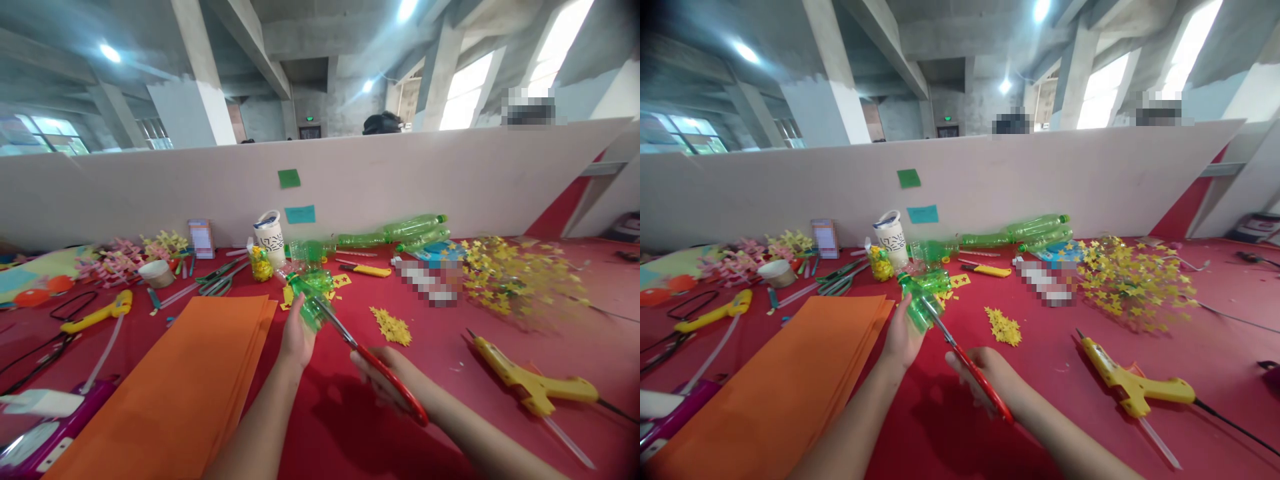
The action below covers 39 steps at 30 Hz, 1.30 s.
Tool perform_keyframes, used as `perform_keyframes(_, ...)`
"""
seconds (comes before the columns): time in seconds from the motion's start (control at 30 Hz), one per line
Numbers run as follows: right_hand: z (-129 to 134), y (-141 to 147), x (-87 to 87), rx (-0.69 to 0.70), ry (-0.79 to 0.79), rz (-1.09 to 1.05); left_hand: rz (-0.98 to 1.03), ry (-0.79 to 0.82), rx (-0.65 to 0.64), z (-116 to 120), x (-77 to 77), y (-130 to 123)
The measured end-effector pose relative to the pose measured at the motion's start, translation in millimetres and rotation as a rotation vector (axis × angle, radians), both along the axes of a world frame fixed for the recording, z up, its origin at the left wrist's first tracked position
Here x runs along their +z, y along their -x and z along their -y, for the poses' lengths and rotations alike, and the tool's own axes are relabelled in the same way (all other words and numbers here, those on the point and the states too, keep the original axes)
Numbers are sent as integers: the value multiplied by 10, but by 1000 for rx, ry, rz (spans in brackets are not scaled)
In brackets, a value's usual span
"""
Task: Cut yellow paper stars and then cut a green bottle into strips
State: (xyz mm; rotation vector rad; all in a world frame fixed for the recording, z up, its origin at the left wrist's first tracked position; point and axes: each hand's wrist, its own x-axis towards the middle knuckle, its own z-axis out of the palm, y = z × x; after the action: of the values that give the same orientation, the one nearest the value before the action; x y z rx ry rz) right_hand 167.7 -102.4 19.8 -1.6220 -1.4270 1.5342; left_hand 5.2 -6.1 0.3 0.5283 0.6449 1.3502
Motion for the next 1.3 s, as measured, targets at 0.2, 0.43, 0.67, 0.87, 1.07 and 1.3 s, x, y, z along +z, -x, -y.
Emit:
perform_keyframes(0.2, 19, 13, 71, -14, -36, -38, -33, -10, -29, 27, -25, -67)
perform_keyframes(0.43, -7, 4, 22, -55, 17, 19, -43, -8, -2, 17, -22, -49)
perform_keyframes(0.67, -4, -34, 92, -5, 12, 32, -47, -18, 20, -3, -38, -27)
perform_keyframes(0.87, 5, -49, 58, 10, -44, -86, -89, -41, 26, 18, -88, -58)
perform_keyframes(1.07, 16, -1, 105, -47, -9, 10, -67, -21, 30, 24, -94, -74)
perform_keyframes(1.3, -4, -6, 75, -52, 13, 24, -61, -10, 48, 18, -96, -52)
